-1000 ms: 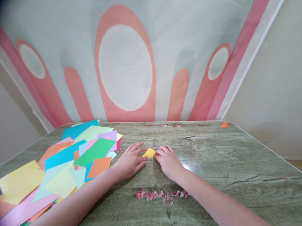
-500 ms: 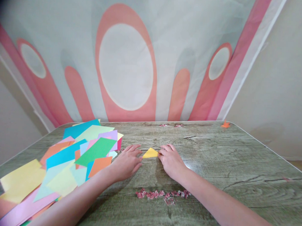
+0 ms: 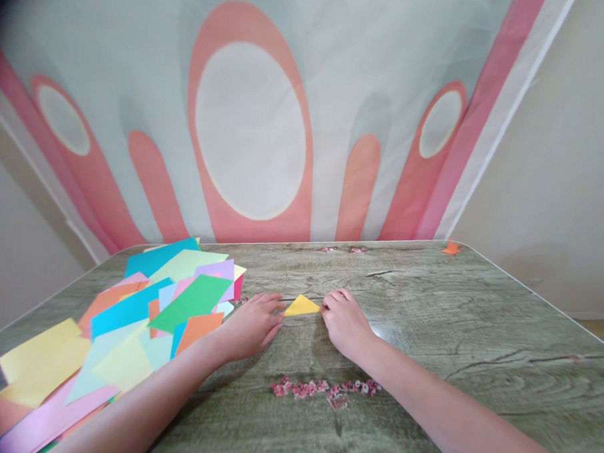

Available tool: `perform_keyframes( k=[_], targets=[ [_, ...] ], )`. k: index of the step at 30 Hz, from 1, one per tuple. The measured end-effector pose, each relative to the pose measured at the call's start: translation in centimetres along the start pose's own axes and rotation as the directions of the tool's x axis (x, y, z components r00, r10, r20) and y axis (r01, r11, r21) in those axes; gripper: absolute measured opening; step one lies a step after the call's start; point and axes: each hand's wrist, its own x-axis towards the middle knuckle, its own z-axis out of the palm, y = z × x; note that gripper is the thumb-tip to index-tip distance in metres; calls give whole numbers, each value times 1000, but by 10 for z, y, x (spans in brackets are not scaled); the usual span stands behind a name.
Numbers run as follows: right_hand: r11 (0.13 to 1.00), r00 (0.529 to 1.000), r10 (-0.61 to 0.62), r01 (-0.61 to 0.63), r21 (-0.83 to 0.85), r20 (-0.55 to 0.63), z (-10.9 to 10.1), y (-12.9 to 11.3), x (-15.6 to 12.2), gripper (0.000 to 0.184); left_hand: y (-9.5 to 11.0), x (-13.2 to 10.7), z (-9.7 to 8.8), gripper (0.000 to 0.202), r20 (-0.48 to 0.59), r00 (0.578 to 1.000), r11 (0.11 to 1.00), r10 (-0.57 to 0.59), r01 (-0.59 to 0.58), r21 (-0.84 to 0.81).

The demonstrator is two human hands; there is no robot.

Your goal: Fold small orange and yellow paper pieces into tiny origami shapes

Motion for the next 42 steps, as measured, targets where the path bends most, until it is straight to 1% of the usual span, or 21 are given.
perform_keyframes(
  k=[4,10,13,16,18,21,23,26,31,37,40,42],
  targets=[
    [999,999,23,-21,50,-49,4,1,-2,20,0,0,-2,27,11,1000,1000,16,-16,-12],
    [994,993,41,-29,107,-112,7,4,-4,22,-2,0,-1,26,4,1000,999,3,-3,-54],
    [989,989,63,-44,139,-136,7,3,-5,23,-5,-1,7,26,-35,996,990,-79,74,-123],
    [980,981,103,-71,187,-166,7,0,-5,24,-7,-1,17,24,-107,976,956,-188,157,-247],
    [973,976,123,-84,214,-178,7,-1,-4,24,-8,-1,23,24,-152,959,934,-239,184,-307],
    [963,976,132,-85,256,-173,9,-3,-3,28,-8,0,28,29,-189,945,917,-268,191,-350],
    [955,979,123,-73,287,-160,10,-4,-2,34,-8,1,30,29,-192,944,912,-268,185,-366],
    [942,983,97,-41,332,-153,11,-3,-2,37,-8,1,31,25,-193,947,904,-256,164,-394],
    [922,980,60,20,387,-192,12,-4,-1,38,-7,2,31,19,-214,953,886,-217,100,-453],
    [908,976,78,15,418,-206,11,-6,-2,40,-5,2,30,16,-243,950,864,-198,52,-502],
    [903,974,76,23,428,-214,11,-7,-3,39,-3,1,28,15,-235,956,862,-174,32,-506],
    [902,971,77,29,432,-226,11,-7,-2,34,-2,0,25,15,-220,964,866,-150,21,-500]
  ],
)
